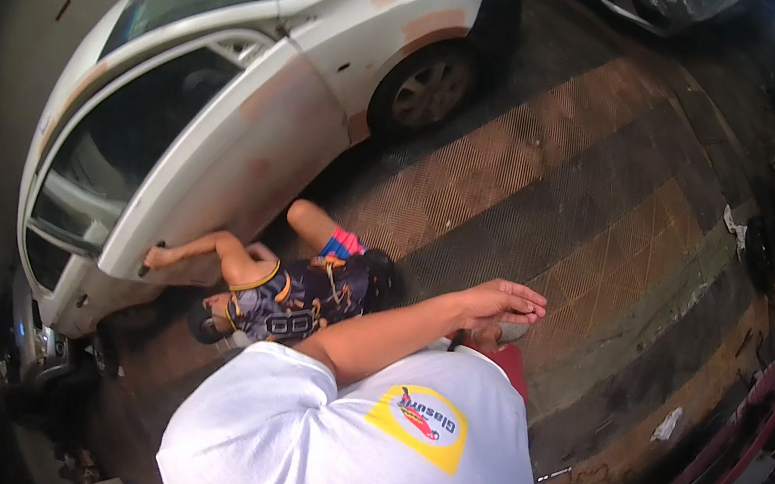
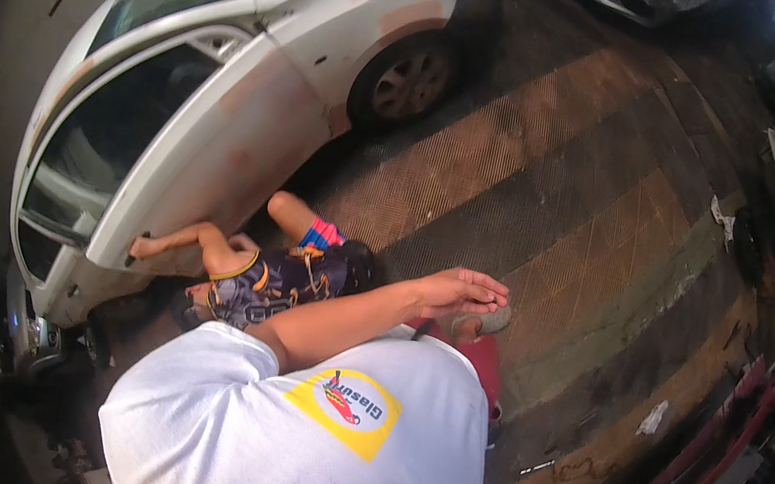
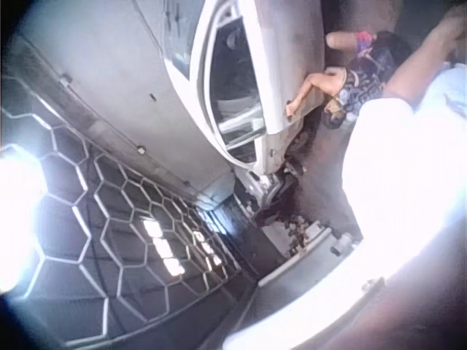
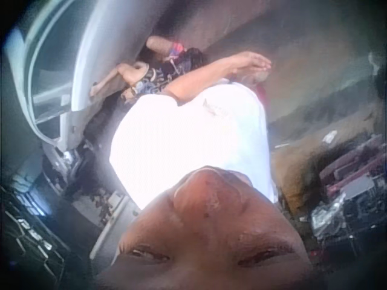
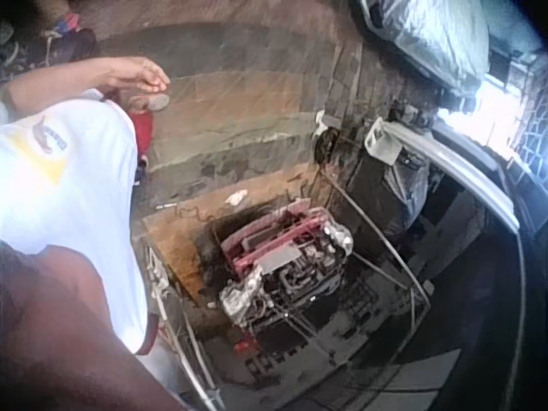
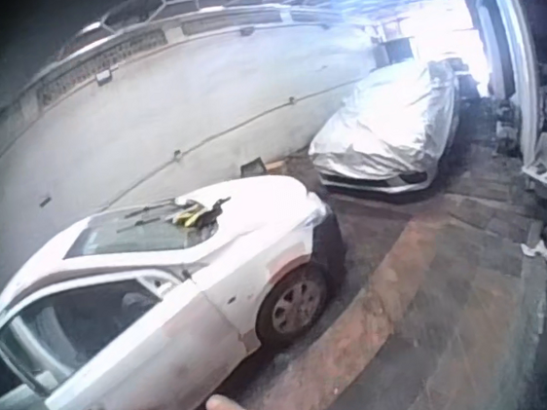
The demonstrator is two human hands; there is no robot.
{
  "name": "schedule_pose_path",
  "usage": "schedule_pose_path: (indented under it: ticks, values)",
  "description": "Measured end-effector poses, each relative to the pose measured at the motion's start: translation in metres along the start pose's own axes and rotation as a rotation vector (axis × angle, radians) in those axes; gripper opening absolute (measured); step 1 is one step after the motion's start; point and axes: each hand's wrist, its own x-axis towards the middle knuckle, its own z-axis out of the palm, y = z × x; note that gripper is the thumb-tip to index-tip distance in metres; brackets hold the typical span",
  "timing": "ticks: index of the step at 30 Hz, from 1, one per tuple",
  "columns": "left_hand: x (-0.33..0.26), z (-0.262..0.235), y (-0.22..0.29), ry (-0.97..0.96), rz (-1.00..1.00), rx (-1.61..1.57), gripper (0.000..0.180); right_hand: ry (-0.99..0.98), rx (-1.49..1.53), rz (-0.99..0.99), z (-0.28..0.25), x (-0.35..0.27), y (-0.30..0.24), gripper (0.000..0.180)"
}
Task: The person walks through a garage and enters a black car. Using a screwdriver, they pry and remove a dashboard panel near the glove compartment.
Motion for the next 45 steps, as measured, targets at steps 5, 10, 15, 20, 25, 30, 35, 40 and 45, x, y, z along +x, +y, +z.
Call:
schedule_pose_path:
  ticks: [5, 10, 15, 20, 25, 30, 35, 40, 45]
  values:
    - [0.106, 0.047, 0.103, 0.098, 0.095, -0.036, 0.029, 0.203, 0.008, -0.272, -0.154, 0.216, -0.198, 0.036]
    - [0.256, 0.065, 0.218, 0.154, 0.139, -0.062, 0.027, 0.445, 0.032, -0.736, -0.308, 0.344, -0.547, 0.036]
    - [0.407, 0.061, 0.333, 0.156, 0.096, -0.083, 0.027, 0.419, 0.129, -0.651, -0.323, 0.391, -0.750, 0.036]
    - [0.558, 0.100, 0.487, 0.112, 0.029, -0.016, 0.025, 0.279, -0.016, -0.326, -0.269, 0.454, -0.756, 0.042]
    - [0.687, 0.142, 0.627, 0.116, -0.006, 0.080, 0.020, 0.125, -0.146, 0.115, -0.233, 0.458, -0.712, 0.051]
    - [0.853, 0.163, 0.721, 0.195, 0.041, 0.144, 0.021, 0.069, -0.038, 0.333, -0.254, 0.482, -0.783, 0.054]
    - [1.028, 0.196, 0.777, 0.313, 0.032, 0.014, 0.016, 0.026, -0.030, 0.309, -0.339, 0.636, -0.930, 0.055]
    - [1.170, 0.272, 0.858, 0.258, -0.016, -0.037, 0.013, 0.159, 0.099, 0.053, -0.488, 0.888, -1.171, 0.055]
    - [1.319, 0.338, 0.953, 0.224, 0.021, -0.026, 0.013, 0.442, 0.312, -0.540, -0.706, 0.989, -1.520, 0.042]
